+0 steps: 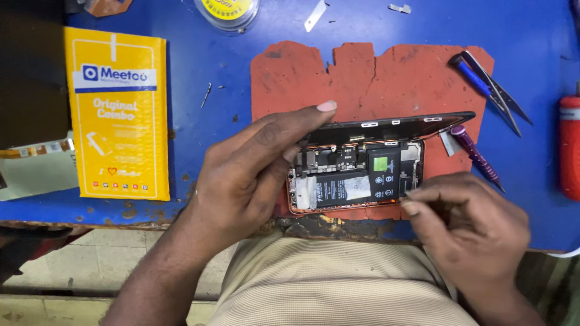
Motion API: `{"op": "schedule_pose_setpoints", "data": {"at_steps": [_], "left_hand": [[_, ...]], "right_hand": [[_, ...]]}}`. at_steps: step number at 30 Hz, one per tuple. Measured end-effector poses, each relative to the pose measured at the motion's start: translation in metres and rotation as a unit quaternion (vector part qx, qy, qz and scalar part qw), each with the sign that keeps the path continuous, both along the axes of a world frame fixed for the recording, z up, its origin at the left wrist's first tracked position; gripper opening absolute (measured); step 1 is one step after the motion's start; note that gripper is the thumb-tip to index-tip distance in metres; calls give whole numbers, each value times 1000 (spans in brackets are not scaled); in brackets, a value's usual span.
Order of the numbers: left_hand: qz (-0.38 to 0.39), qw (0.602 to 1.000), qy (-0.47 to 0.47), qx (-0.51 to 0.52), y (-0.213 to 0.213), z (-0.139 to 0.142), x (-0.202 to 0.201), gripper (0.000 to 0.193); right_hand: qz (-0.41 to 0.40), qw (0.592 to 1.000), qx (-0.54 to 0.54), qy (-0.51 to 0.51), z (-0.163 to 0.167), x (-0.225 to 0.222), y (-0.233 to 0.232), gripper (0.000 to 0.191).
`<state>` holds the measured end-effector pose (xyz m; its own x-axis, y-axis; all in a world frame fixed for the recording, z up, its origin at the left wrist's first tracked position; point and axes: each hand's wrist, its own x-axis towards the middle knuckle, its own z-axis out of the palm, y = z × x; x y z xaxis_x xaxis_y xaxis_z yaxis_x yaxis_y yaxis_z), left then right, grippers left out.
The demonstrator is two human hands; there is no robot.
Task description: The person repairs a disassembled smartphone on a workbench. They hold the phone with the screen folded open, use a screwdriver on internal components, manipulate small parts by hand, and use a metal tool and tweezers to work inside the phone body.
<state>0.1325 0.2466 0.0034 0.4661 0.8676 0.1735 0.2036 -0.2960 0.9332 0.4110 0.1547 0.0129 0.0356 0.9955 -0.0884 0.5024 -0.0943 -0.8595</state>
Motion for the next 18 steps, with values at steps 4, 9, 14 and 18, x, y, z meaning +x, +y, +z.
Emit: {"op": "schedule_pose_setpoints", "data": {"at_steps": [4, 9, 14, 18], "left_hand": [[-10, 1000, -9, -1, 1, -3, -2, 37], [-12, 999, -5, -36, 1, -4, -4, 44], [-16, 1000, -2, -7, 2, -5, -5, 45], [-19, 1000, 0, -7, 2, -5, -5, 49]], "right_hand": [[-33, 908, -239, 342, 5, 16, 4, 43], [29, 760, -328, 560, -2, 17, 5, 75], [26, 765, -322, 557, -8, 10, 4, 78], [3, 808, -328, 489, -6, 8, 1, 80]]}}
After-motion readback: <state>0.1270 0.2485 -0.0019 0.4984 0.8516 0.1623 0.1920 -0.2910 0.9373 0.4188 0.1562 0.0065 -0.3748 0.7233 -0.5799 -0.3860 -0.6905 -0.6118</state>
